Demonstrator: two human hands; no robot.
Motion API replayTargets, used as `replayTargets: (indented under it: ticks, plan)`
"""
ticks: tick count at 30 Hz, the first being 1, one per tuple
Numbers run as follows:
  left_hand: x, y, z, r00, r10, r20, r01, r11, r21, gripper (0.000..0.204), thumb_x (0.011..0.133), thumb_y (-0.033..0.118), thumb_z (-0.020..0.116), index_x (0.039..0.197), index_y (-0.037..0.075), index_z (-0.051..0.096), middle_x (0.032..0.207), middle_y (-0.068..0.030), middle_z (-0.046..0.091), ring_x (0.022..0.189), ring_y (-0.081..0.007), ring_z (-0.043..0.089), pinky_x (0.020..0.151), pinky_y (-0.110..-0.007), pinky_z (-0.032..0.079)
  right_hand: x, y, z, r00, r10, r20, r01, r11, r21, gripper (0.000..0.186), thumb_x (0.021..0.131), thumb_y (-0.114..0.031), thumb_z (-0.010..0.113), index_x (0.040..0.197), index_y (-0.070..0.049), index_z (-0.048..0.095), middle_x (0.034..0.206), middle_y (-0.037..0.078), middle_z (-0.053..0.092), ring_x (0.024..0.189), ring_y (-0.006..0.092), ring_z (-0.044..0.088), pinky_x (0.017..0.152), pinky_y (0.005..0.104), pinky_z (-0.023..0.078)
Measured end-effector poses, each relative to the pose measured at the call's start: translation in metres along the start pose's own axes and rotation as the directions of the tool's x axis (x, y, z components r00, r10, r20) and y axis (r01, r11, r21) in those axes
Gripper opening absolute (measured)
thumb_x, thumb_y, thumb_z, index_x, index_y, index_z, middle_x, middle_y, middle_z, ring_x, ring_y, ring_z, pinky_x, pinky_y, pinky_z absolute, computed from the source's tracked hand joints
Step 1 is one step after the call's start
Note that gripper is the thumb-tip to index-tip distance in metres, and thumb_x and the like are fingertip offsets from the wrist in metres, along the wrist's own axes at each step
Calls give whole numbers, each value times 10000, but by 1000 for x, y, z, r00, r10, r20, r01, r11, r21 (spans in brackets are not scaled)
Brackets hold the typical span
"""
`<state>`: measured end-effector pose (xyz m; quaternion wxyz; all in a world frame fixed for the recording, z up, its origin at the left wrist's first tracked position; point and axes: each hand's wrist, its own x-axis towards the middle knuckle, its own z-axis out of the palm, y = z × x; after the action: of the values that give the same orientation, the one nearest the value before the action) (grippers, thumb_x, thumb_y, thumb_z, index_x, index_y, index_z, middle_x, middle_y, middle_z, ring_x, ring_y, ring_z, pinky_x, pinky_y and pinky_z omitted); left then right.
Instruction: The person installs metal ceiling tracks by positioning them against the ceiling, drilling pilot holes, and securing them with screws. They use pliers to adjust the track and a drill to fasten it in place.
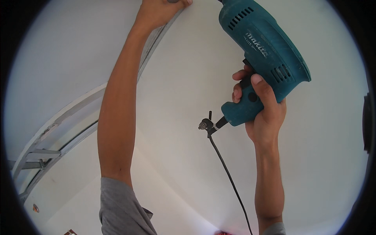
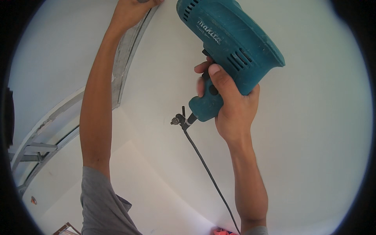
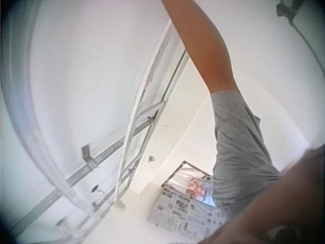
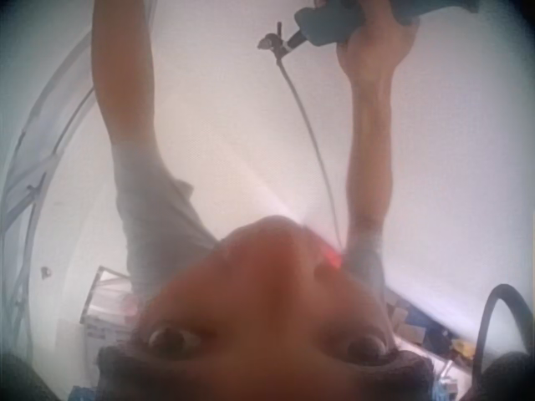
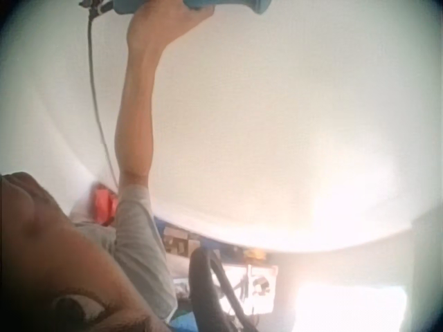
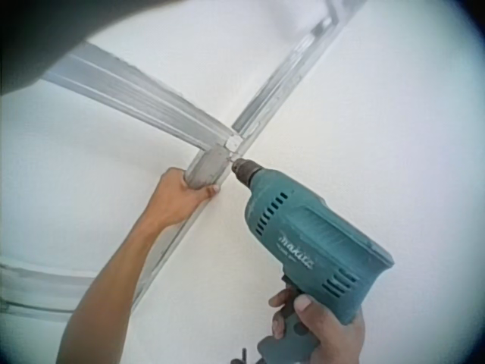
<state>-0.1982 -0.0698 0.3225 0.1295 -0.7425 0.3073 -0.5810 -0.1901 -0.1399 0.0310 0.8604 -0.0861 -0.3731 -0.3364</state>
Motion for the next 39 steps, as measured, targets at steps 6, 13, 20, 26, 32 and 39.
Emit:
replayTargets:
  ticks: [6, 13, 20, 26, 32, 39]
  plan:
    - [-8, 4, -7, 999, -27, 31, 27, 1000, 7, 434, 820, 347, 811, 877, -78, 747, 772, -247, 726, 727, -313, 725, 675, -424, 548, 0, 10, 4, 1000, 6, 28, -7, 999, 39, 429, 888, -211, 701, 1181, 87, 604, 947, 189, 679, 647, 189, 631, 576, 323, 517]
    - [-9, -1, -8, 1000, -24, 13, 24, 1000, 3, 449, 827, 347, 809, 901, -91, 743, 816, -265, 734, 778, -340, 739, 700, -429, 560, -1, 13, 9, 999, 0, 35, -1, 999, 34, 414, 894, -204, 700, 1173, 87, 608, 953, 192, 677, 655, 195, 637, 577, 320, 515]
    - [-6, -13, -8, 999, -22, -28, 24, 998, 51, 521, 811, 371, 821, 925, -127, 723, 848, -292, 731, 826, -367, 743, 726, -435, 566, -2, 19, 16, 1000, 22, -19, -22, 1000, 13, 395, 890, -223, 732, 1130, 75, 633, 911, 165, 684, 656, 182, 646, 582, 315, 523]
    - [-5, -9, -4, 1000, 7, 14, -7, 1000, -27, 546, 796, 386, 832, 934, -130, 718, 871, -297, 732, 839, -376, 744, 738, -437, 565, -9, 16, 15, 997, 29, -70, -28, 999, 16, 357, 906, -252, 745, 1068, 51, 648, 852, 138, 677, 648, 173, 649, 587, 309, 532]
    - [-5, 11, 9, 998, -13, -56, 16, 998, 56, 526, 799, 385, 839, 933, -111, 727, 883, -296, 734, 843, -374, 745, 756, -441, 569, -12, 7, 2, 994, 96, -55, -88, 989, 121, 330, 906, -223, 731, 1072, 38, 616, 842, 138, 664, 657, 188, 649, 580, 329, 528]
    - [-4, 20, 8, 1000, -2, 18, 2, 1000, 31, 522, 806, 384, 837, 931, -112, 730, 862, -301, 728, 849, -382, 745, 762, -448, 569, -12, 8, -2, 997, 77, -20, -72, 981, 182, 329, 911, -193, 708, 1109, 43, 593, 844, 141, 645, 673, 199, 635, 578, 339, 513]
